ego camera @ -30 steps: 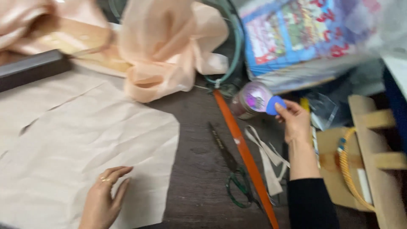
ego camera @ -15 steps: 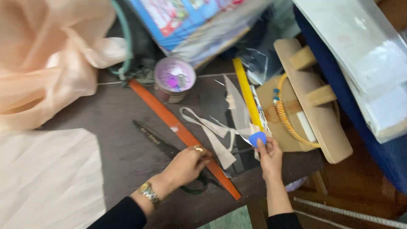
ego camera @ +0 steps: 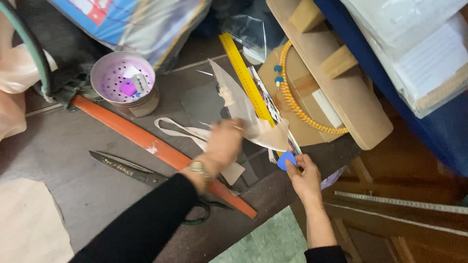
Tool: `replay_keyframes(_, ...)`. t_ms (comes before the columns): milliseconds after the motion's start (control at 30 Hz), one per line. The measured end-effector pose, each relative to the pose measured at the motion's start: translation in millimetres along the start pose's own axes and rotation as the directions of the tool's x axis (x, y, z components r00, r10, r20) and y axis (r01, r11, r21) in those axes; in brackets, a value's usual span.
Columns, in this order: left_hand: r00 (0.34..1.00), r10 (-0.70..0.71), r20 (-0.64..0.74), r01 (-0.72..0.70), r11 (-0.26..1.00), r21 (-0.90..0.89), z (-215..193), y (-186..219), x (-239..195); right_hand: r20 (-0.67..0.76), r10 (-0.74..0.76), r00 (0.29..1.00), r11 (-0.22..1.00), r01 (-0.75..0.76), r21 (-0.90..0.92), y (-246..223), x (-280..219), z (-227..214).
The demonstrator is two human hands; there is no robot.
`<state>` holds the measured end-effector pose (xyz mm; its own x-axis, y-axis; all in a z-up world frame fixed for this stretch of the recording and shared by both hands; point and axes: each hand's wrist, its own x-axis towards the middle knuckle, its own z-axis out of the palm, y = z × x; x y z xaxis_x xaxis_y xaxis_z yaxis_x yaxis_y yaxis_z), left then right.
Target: Measuring, marking, and cutting fabric according to patterns for garment construction.
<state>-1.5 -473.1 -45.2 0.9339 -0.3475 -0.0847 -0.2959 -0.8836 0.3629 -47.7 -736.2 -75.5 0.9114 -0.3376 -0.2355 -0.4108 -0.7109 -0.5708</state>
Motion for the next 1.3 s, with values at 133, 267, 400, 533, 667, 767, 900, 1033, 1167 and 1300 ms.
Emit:
replay_keyframes(133,0.935,-0.292,-0.199,0.32,0.939,0.126,-20.2,-43.7,-29.0,0.031,-0.025,0.999,0.999,0.026,-0.033,-17.5,-10.4,-8.4)
replay_keyframes(267,0.966,-0.056,-0.251,0.07,0.996,0.048,-35.2,-21.2,-48.4,0.05,-0.048,0.998,0.999,0.048,0.004,-11.0,-6.6,-4.1)
replay_keyframes(400,0.993,0.116,-0.034,-0.116,0.993,-0.018,-24.2,14.0,-40.1,0.016,-0.037,0.999,0.973,0.032,0.227,-55.6,-42.6,-19.5)
replay_keyframes(533,0.979,-0.119,0.163,0.132,0.989,-0.069,-7.1,4.0,-26.6,-0.157,-0.101,0.982,0.941,0.145,0.305,-48.4,-54.8,-30.5)
replay_keyframes(667,0.936,-0.347,-0.056,0.35,0.934,0.074,16.8,-31.6,-37.8,-0.245,-0.106,0.964,0.95,0.171,0.263,-68.7,-81.2,-54.9)
replay_keyframes(767,0.929,-0.217,-0.299,0.2,0.976,-0.086,-2.9,-35.8,-64.5,-0.303,-0.137,0.943,0.942,0.218,0.254,-60.8,-90.6,-62.2)
replay_keyframes(900,0.908,-0.313,-0.278,0.039,0.724,-0.689,-82.7,-17.8,-115.1,-0.33,-0.222,0.918,0.893,0.327,0.309,-69.4,-99.0,-36.5)
replay_keyframes(1033,0.795,-0.54,-0.277,-0.219,0.17,-0.961,-126.0,-24.7,-164.2,-0.176,-0.462,0.869,0.698,0.479,0.532,-122.7,-128.1,15.4)
replay_keyframes(1167,0.494,-0.813,-0.308,-0.61,-0.072,-0.789,-130.7,-64.2,-219.8,0.105,-0.629,0.77,0.635,0.431,0.641,-190.6,-185.6,81.9)
replay_keyframes(1300,0.2,-0.906,-0.373,-0.619,0.178,-0.765,-143.4,-115.4,-312.6,0.326,-0.723,0.609,0.606,0.332,0.723,-253.6,-252.0,133.2)
